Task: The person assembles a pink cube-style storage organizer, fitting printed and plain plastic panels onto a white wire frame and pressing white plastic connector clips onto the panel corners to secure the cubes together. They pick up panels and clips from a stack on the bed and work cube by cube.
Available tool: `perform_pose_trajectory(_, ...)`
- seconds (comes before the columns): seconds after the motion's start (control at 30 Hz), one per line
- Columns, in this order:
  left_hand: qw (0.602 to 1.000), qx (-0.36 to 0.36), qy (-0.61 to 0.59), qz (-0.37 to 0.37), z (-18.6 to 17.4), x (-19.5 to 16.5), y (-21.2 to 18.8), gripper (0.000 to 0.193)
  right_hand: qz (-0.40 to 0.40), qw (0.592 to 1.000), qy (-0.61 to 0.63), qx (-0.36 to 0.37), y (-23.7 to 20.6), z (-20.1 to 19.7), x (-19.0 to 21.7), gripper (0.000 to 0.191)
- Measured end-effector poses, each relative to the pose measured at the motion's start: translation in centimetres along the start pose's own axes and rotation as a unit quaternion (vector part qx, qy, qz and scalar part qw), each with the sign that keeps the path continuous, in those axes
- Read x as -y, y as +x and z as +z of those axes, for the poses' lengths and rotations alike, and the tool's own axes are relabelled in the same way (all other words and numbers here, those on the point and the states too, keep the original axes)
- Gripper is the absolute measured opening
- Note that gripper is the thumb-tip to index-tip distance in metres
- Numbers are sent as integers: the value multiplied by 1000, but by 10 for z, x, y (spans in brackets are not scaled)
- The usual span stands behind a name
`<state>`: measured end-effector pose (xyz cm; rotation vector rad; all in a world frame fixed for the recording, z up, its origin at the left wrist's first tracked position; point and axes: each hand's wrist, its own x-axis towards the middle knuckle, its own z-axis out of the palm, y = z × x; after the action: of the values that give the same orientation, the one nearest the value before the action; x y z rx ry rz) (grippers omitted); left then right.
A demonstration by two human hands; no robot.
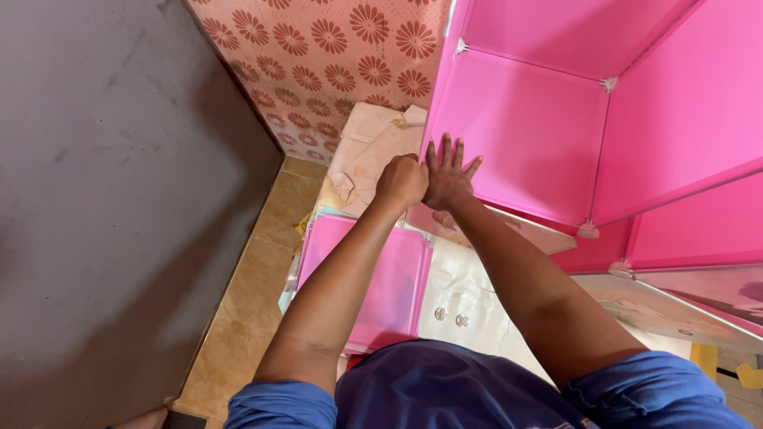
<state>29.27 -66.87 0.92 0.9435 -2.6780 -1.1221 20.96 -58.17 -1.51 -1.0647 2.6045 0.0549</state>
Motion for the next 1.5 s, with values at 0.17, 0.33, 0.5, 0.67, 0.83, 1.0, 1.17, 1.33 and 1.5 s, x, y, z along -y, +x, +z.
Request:
perform_pose_trajectory(0.17, 1000, -15, -6, 7, 3, 4, -2, 34, 12, 999, 25, 23, -11, -11, 2, 110)
perform_pose_trajectory(0.33, 999, -14, 38, -4, -6, -1, -9, 37, -2, 1000, 24, 10, -21, -18, 3, 122)
perform_pose_trajectory(0.5, 998, -34, 44, 17, -29, -17, -19, 50, -17, 995, 99, 1, -22, -17, -10, 136)
perform_pose_trajectory(0.67, 971, -135, -51, 189, -59, -39, -26, 88, -65, 960, 253, -102, -9, -25, -39, 118)
perform_pose_trajectory(0.83, 862, -138, -240, 425, -110, -54, -27, 101, -102, 890, 276, -348, -7, -63, -57, 82)
perform_pose_trajectory(1.0, 860, -62, -303, 406, -166, -82, 8, 82, -47, 888, 191, -415, -19, -151, -63, 70)
perform_pose_trajectory(1.17, 915, -50, -184, 356, -195, -146, 79, 70, -65, 874, 144, -459, -9, -231, -73, 65)
perform_pose_trajectory(1.33, 968, -33, -48, 243, -205, -210, 148, 74, -89, 881, 83, -457, 42, -290, -87, 66)
perform_pose_trajectory(1.5, 981, -26, 80, 174, -201, -259, 207, 86, -89, 894, 15, -438, 113, -337, -109, 74)
